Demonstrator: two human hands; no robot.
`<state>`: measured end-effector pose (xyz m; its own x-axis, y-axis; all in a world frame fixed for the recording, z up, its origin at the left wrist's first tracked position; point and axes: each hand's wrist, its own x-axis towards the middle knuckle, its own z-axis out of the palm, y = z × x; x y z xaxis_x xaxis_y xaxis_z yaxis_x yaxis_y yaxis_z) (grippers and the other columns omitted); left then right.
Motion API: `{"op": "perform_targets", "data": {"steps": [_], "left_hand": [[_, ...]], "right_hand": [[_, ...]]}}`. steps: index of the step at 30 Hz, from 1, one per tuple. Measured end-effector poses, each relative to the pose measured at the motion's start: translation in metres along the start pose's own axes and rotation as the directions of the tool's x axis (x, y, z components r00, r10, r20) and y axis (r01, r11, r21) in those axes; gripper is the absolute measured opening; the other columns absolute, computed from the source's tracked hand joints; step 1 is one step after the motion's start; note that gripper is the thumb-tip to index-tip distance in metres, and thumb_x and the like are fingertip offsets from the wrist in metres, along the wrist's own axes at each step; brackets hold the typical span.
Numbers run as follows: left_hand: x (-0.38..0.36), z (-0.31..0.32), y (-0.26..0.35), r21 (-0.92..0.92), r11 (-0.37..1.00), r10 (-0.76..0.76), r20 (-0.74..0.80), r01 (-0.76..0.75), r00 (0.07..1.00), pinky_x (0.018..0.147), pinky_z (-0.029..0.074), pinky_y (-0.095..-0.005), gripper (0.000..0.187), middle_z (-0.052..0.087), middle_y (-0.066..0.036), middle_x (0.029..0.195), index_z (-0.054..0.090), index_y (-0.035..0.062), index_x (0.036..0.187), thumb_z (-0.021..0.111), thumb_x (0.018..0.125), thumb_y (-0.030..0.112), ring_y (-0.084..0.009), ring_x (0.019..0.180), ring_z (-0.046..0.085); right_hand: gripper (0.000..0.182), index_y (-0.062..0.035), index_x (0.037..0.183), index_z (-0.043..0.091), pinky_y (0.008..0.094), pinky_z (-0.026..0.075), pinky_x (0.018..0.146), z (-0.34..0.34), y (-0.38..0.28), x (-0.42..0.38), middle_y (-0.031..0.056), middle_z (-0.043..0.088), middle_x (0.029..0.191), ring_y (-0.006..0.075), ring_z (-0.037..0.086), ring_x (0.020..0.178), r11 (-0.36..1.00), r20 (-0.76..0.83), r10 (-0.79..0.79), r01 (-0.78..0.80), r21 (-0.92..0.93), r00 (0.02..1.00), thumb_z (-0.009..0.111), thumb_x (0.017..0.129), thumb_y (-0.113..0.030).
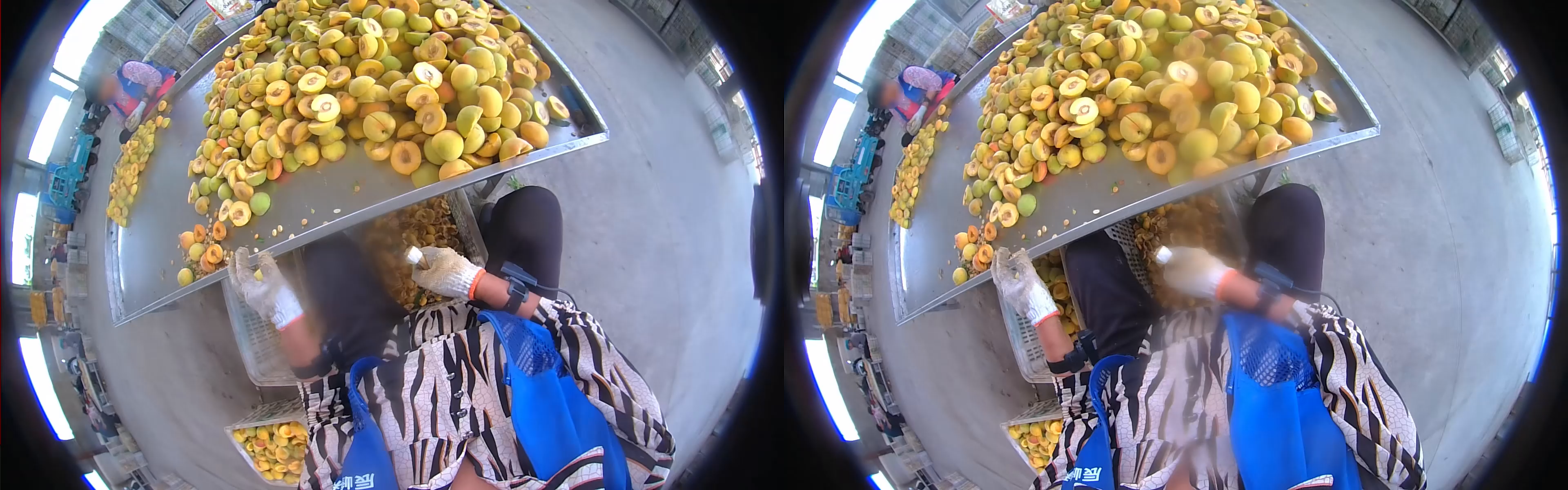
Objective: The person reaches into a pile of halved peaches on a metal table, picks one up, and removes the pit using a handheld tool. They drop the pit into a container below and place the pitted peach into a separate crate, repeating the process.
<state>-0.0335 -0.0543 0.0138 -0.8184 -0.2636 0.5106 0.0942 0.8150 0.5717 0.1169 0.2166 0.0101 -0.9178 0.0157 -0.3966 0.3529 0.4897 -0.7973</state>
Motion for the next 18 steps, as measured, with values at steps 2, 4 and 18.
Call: {"op": "perform_targets", "data": {"steps": [2, 4, 18], "left_hand": [[0.0, 0.013, 0.024, -0.327, 0.934, -0.089, 0.17, 0.142, 0.981, 0.101, 0.046, -0.0325, 0.045, 0.058, -0.014, 0.133, 0.055, -0.0029, 0.131, 0.069, 0.09, 0.009, -0.023, 0.12, 0.057], [-0.003, 0.042, 0.046, -0.562, 0.778, -0.065, 0.373, 0.281, 0.925, 0.103, 0.044, -0.0332, 0.051, 0.058, -0.016, 0.132, 0.05, -0.0028, 0.135, 0.069, 0.09, 0.01, -0.0236, 0.121, 0.057], [0.018, 0.215, 0.13, -0.215, 0.925, 0.042, 0.877, 0.312, 0.479, 0.056, 0.05, -0.0273, 0.047, 0.068, -0.012, 0.102, 0.059, -0.0014, 0.125, 0.071, 0.082, 0.015, -0.0149, 0.072, 0.061]], "right_hand": [[0.025, -0.003, 0.1, 0.064, 0.0431, 0.052, 0.078, 0.007, 0.009, 0.003, 0.019, 0.069, 0.09, 0.0376, 0.067, 0.085, 0.998, -0.011, -0.068, 0.068, 0.012, 0.998, 0.054, 0.09, -0.024], [0.024, -0.0035, 0.099, 0.064, 0.0419, 0.053, 0.075, 0.003, 0.001, 0.001, 0.0173, 0.07, 0.087, 0.0346, 0.068, 0.08, 0.994, 0.033, 0.006, -0.009, 0.109, 0.999, 0.054, 0.091, -0.024], [0.024, -0.0111, 0.109, 0.064, 0.0315, 0.055, 0.064, -0.001, 0.012, 0.0, 0.0058, 0.07, 0.084, 0.016, 0.067, 0.071, 0.968, 0.048, 0.082, -0.091, 0.233, 0.995, 0.049, 0.1, -0.027]]}}
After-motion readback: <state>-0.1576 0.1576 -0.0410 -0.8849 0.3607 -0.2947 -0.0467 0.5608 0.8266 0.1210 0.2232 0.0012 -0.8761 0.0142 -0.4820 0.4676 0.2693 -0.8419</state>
